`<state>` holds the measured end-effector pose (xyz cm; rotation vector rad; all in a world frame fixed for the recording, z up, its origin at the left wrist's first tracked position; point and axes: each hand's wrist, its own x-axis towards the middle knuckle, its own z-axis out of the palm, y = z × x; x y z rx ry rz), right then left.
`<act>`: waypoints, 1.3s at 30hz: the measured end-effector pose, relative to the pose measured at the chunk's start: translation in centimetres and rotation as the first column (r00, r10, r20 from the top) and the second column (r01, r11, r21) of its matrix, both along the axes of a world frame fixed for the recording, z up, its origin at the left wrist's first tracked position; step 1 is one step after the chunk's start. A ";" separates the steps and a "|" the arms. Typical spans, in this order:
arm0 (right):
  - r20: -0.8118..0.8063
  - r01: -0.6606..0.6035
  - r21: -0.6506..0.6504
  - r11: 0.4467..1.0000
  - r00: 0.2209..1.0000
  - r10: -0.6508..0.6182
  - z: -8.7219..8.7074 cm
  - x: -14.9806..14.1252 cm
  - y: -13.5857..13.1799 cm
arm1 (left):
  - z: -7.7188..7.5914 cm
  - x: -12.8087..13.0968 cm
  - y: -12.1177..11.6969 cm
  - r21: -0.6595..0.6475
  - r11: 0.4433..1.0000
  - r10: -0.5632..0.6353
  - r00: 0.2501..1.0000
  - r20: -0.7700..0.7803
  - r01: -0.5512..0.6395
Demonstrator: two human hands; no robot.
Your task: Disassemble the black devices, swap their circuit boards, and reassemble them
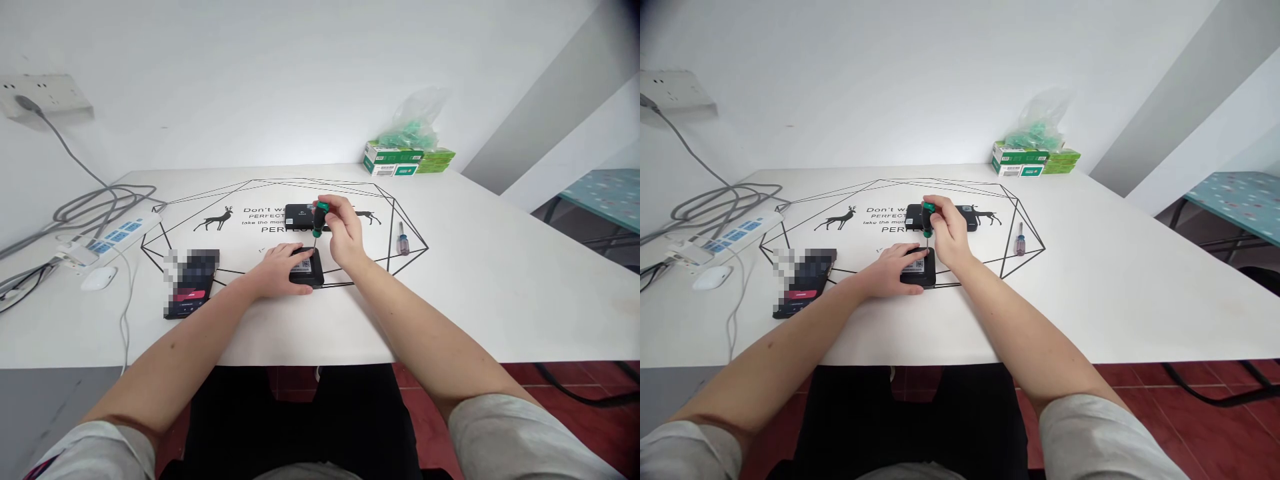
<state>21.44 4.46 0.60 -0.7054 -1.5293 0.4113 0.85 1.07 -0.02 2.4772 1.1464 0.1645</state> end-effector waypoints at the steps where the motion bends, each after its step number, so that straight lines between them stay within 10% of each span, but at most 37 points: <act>1: 0.018 0.021 0.015 1.000 1.000 -0.022 0.2 0.0 -0.1 | 0.0 0.0 0.0 0.000 1.000 0.001 1.000 -0.002 -0.001; 8: 0.105 0.201 0.051 0.978 0.973 -0.205 0.6 -0.3 -0.2 | 0.1 0.0 0.0 -0.005 1.000 0.006 1.000 0.013 -0.006; 15: -0.005 0.008 -0.001 1.000 1.000 -0.008 0.3 -0.1 -0.4 | -0.1 -0.1 0.0 0.003 1.000 0.001 0.999 0.033 -0.001; 21: 0.119 0.194 0.123 0.973 0.971 -0.209 0.8 -0.2 -0.4 | 0.0 0.0 0.0 0.004 1.000 -0.001 1.000 0.006 0.001; 31: 0.059 0.063 0.036 0.997 0.996 -0.065 0.6 0.0 -0.6 | -0.3 0.0 0.1 0.010 1.000 -0.005 0.999 0.038 0.004; 39: 0.122 0.194 0.074 0.978 0.972 -0.202 0.7 -0.3 -0.3 | 0.3 0.1 -0.1 -0.003 1.000 0.003 1.000 -0.009 -0.003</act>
